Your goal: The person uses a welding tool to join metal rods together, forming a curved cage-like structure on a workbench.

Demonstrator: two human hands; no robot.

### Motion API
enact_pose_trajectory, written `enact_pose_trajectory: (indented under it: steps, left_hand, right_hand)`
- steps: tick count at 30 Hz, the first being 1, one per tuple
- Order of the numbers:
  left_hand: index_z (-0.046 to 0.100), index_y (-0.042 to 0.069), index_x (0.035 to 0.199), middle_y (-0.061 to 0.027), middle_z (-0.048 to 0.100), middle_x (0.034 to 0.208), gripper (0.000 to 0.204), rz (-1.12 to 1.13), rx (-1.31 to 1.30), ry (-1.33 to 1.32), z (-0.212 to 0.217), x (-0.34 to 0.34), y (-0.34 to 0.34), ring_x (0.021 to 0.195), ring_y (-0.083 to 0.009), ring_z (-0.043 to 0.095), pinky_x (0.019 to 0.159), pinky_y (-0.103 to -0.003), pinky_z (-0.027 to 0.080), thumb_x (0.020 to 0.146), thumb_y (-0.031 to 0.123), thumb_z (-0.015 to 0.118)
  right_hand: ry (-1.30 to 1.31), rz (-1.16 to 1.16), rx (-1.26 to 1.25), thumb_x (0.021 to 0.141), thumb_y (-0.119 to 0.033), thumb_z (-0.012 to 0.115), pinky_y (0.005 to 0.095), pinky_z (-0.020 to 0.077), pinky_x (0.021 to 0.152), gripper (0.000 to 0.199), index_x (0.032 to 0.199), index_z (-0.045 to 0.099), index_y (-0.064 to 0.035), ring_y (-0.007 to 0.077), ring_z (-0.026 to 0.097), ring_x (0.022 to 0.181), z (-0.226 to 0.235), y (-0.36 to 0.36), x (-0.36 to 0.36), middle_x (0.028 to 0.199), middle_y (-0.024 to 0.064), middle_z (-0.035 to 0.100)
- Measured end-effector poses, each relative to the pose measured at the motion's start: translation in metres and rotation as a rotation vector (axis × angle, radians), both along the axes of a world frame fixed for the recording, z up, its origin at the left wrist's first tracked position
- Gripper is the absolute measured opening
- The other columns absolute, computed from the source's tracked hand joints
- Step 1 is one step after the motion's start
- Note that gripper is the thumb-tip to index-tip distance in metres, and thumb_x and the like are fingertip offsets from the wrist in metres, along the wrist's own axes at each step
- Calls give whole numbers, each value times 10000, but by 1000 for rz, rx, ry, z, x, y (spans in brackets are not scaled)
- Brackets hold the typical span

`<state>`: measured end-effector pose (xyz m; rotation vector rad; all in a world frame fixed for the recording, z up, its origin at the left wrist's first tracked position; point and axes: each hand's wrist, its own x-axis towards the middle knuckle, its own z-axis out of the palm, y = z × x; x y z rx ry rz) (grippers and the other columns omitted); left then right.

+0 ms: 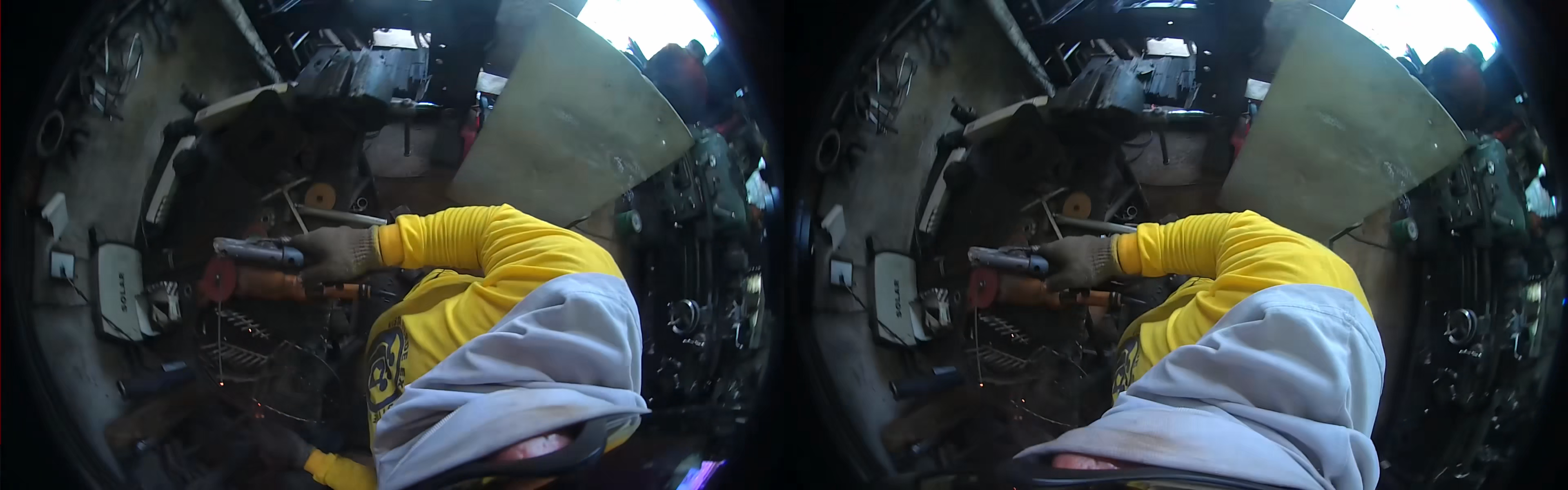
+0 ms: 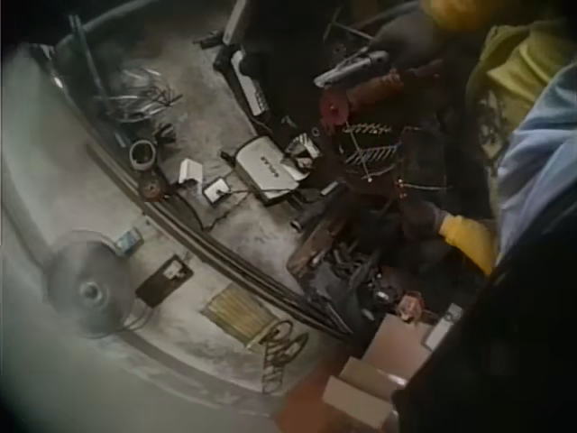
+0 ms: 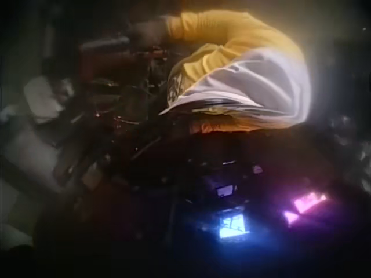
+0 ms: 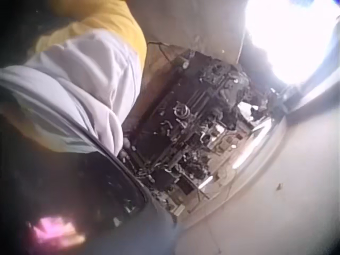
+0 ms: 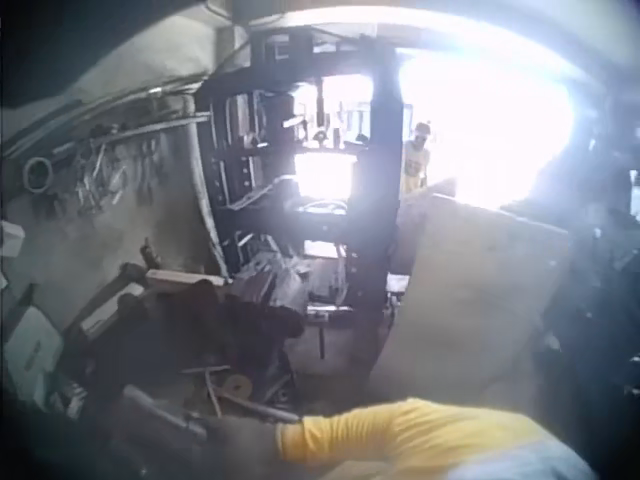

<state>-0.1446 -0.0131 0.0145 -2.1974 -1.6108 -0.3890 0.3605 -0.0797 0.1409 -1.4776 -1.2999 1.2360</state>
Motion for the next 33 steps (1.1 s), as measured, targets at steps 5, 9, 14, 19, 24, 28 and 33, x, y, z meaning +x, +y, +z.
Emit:
enact_pose_trajectory:
  steps: [5,9,14,19,24,28,33]
  left_hand:
    - [630,-46,1263,-218,695,1163,322,-139,-142,-436,8,13,5,1032,-324,682,893,-364,536,991,120,580]
    - [616,-84,1263,-251,670,1219,315,-186,-209,-487,45,44,-4,1071,-360,667,933,-386,523,981,40,552]
    - [593,-90,1289,-240,659,1246,334,-171,-179,-499,26,18,2,1098,-344,657,953,-376,513,986,41,541]
    - [571,-96,1314,-230,649,1273,354,-219,-169,-481,-11,-2,19,1126,-327,646,972,-366,503,991,43,530]
    - [473,-89,1411,-216,558,1396,432,-284,-605,-1051,-36,2,30,1251,-295,565,1091,-366,445,1062,155,402]
    - [551,-81,1325,-198,629,1303,359,-307,-562,-1211,1,29,12,1192,-277,616,1034,-369,483,1022,108,519]
    - [716,89,1137,-173,720,1009,270,-191,-70,-499,32,34,11,902,-362,704,770,-403,555,910,231,680]
  right_hand:
    - [10,-34,52,919,-239,658,313,613,632,565,1415,463,-51,182,727,718,-8,-14,-2,975,127,706]
    - [-99,-80,135,901,-286,658,307,598,642,597,1432,466,-91,179,714,704,-27,-15,-1,984,121,703]
    - [-154,-69,135,870,-336,673,363,551,764,618,1419,498,-112,225,707,829,-12,-23,0,990,130,700]
    - [-68,-82,127,845,-373,688,413,520,871,644,1405,520,-103,296,690,955,-30,-20,7,1040,162,704]
    - [-287,-132,168,889,-287,719,370,534,862,568,1363,537,-33,228,682,984,-7,-22,0,1076,156,705]
    - [130,-205,109,938,-141,697,285,555,731,344,1244,579,-38,137,675,823,-12,-26,-17,963,71,699]
    - [163,-163,-48,967,-149,654,230,484,624,250,1178,596,-29,85,609,707,-30,-29,-20,843,18,649]
